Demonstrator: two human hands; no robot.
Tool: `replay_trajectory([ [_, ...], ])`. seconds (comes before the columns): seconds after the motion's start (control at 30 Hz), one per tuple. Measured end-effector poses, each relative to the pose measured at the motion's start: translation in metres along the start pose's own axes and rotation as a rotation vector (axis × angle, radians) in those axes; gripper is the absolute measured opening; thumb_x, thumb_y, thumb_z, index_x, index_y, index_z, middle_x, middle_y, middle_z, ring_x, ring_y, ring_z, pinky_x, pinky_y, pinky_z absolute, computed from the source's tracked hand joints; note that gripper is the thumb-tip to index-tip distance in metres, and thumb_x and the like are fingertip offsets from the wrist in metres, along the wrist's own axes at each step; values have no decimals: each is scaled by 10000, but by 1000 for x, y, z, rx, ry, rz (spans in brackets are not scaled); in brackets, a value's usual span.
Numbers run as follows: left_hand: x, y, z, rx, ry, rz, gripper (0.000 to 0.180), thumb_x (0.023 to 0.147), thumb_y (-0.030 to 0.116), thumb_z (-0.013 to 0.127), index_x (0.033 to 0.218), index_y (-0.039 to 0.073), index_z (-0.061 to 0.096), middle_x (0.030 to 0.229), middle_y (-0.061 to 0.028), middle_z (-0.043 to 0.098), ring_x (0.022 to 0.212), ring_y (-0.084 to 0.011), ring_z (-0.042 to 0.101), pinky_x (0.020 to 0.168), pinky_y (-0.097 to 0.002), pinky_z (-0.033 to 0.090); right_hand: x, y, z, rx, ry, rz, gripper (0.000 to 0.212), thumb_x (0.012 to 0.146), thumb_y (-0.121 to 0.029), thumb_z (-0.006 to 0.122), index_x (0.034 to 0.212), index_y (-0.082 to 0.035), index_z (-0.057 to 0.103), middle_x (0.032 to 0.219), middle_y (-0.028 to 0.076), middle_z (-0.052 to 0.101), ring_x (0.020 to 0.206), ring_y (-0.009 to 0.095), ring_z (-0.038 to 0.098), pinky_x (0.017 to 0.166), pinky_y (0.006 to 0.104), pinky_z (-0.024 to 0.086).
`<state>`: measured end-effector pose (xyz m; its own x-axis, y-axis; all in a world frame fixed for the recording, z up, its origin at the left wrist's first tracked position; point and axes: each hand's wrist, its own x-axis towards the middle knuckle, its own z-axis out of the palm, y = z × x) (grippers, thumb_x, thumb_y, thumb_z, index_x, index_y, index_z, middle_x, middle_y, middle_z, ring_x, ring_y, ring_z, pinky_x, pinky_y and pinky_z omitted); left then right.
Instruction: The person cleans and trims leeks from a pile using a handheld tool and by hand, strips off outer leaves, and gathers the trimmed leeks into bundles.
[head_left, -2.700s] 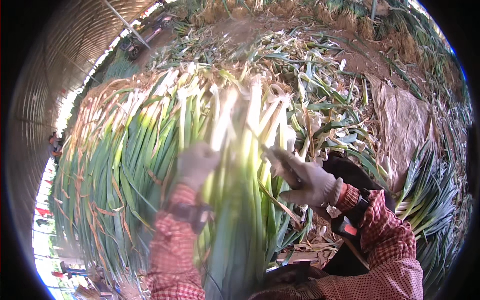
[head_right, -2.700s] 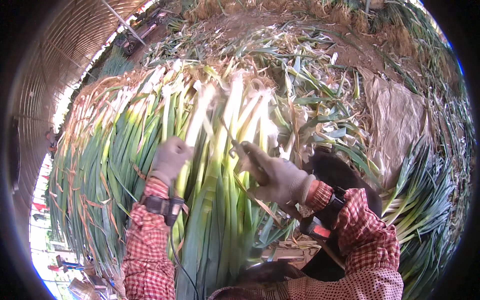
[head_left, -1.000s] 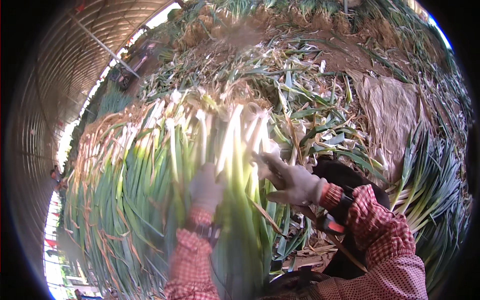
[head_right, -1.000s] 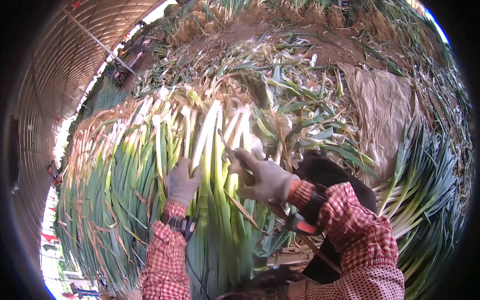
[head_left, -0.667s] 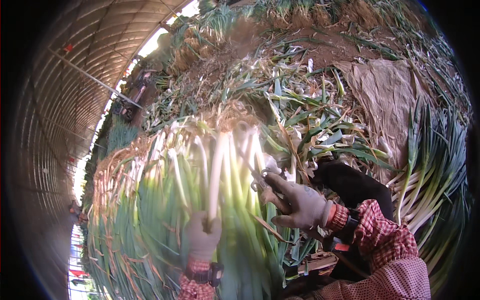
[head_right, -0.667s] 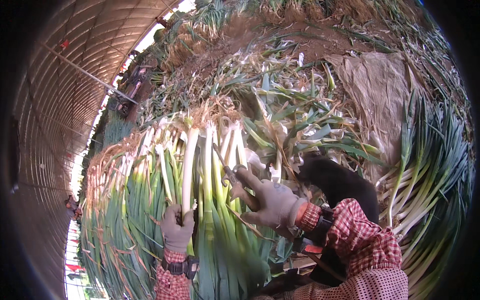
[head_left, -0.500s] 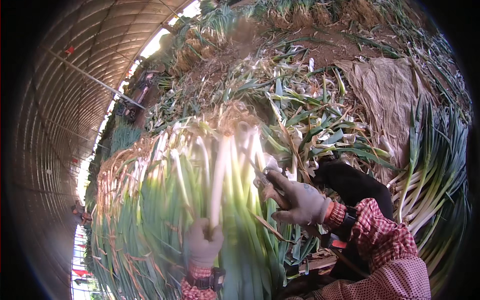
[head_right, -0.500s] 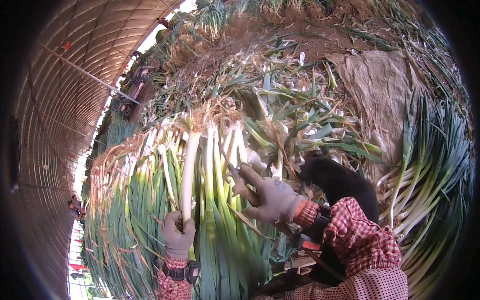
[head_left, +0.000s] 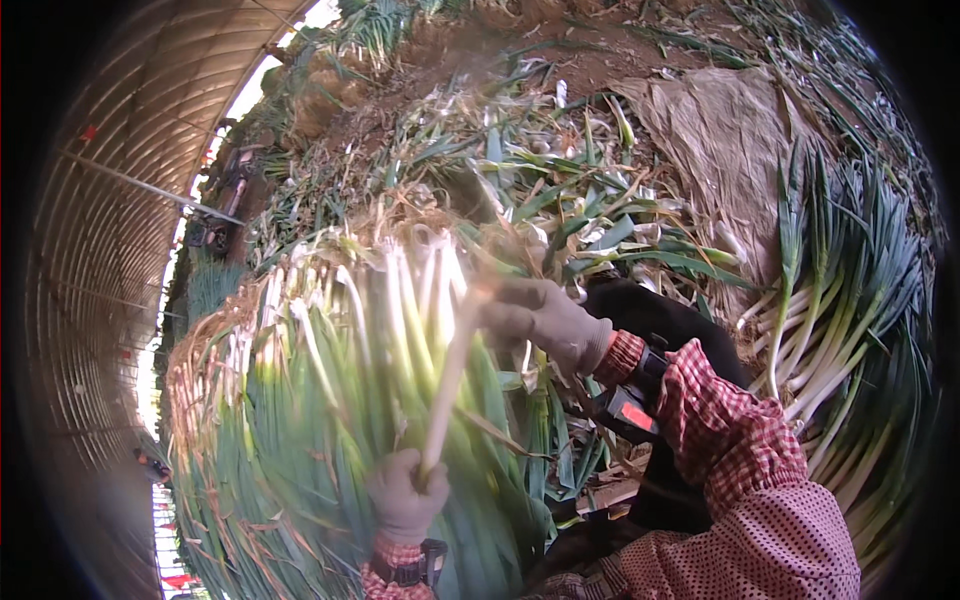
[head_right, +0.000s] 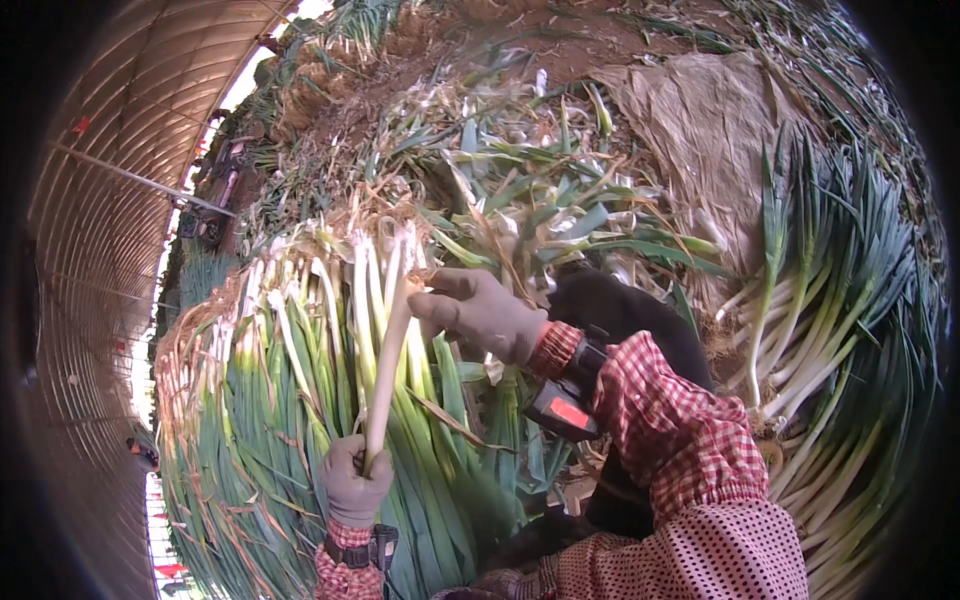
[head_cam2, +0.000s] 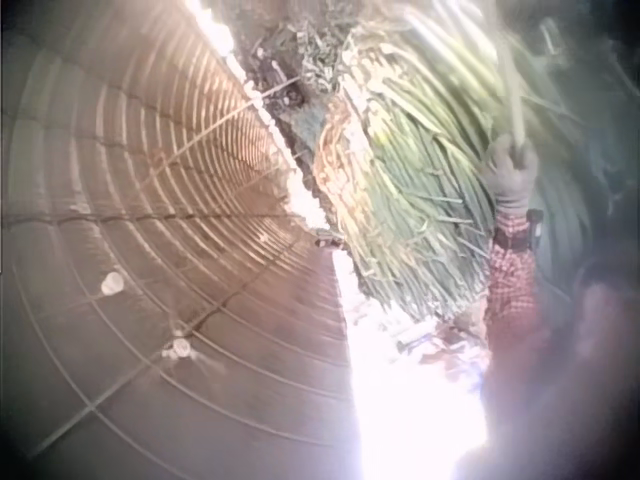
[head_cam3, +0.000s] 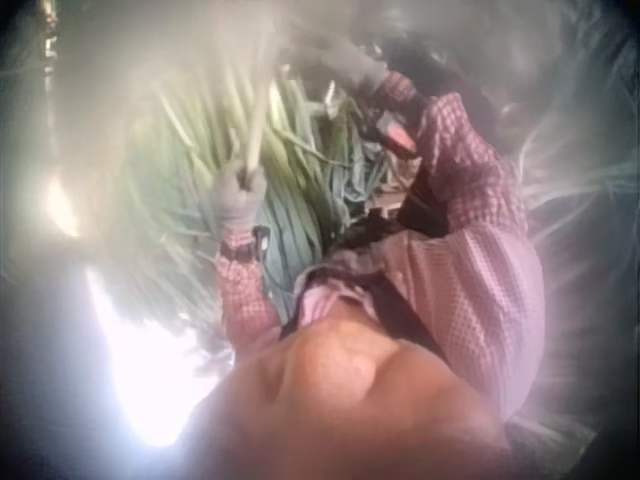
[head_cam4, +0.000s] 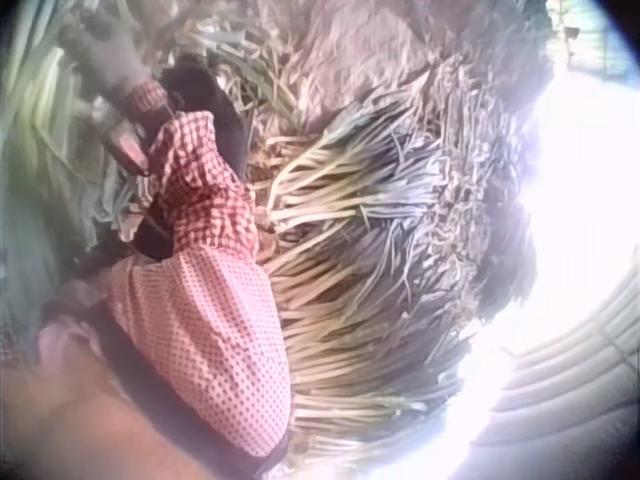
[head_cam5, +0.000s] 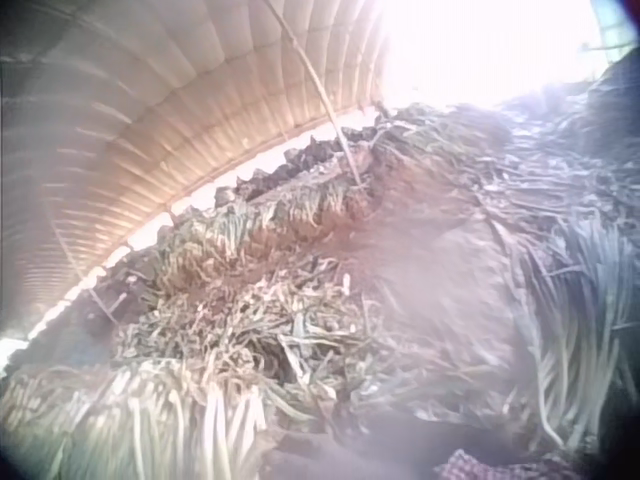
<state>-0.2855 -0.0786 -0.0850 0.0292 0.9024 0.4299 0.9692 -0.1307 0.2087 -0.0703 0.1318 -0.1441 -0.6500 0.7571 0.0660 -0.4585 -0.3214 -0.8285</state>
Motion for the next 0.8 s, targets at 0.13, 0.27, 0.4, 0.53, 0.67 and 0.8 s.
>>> replay_trajectory([
  [0.13, -1, 5, 4, 4, -70, 79, 269, 695, 133, 742, 861, 62, 543, 626, -87, 498, 487, -257, 496, 462, -365, 400, -4, 5, -6, -8, 61, -55, 391, 880, -389, 720, 1001, -24, 653, 752, -19, 625, 648, 30, 559, 562, 187, 467],
  [0.27, -2, 10, 7, 37, -53, 120, 277, 689, 141, 745, 852, 68, 533, 631, -96, 504, 490, -271, 507, 463, -378, 404, -15, 2, -6, 31, 53, -44, 320, 880, -313, 732, 988, -20, 661, 765, -17, 634, 638, 28, 554, 537, 187, 457],
  [0.4, -7, 10, 8, 67, -58, 116, 285, 683, 142, 751, 854, 68, 536, 633, -98, 508, 497, -278, 515, 466, -379, 407, -22, -3, 1, 91, 51, -154, 285, 885, -259, 728, 997, -7, 657, 777, -19, 641, 648, 20, 543, 571, 186, 458],
  [0.53, -13, 9, 11, 64, -61, 72, 292, 670, 159, 764, 863, 75, 560, 676, -92, 535, 548, -288, 540, 500, -389, 429, -27, -5, 4, 119, 80, -220, 259, 891, -222, 721, 1004, 2, 656, 784, -18, 645, 662, 20, 548, 583, 186, 453],
  [0.67, -18, 13, 10, 66, -95, -68, 285, 691, 201, 770, 879, 82, 593, 697, -100, 564, 578, -309, 569, 523, -413, 453, -26, 0, 3, 72, 90, -162, 209, 897, -185, 711, 966, 4, 656, 769, -13, 644, 660, 28, 560, 564, 198, 460],
  [0.8, -25, 14, 11, -10, -201, -283, 261, 754, 228, 731, 916, 68, 603, 699, -127, 594, 595, -335, 599, 526, -433, 466, -14, 23, -9, 107, 180, -61, 187, 898, -176, 711, 920, -1, 648, 759, -6, 648, 653, 37, 570, 550, 204, 466],
])
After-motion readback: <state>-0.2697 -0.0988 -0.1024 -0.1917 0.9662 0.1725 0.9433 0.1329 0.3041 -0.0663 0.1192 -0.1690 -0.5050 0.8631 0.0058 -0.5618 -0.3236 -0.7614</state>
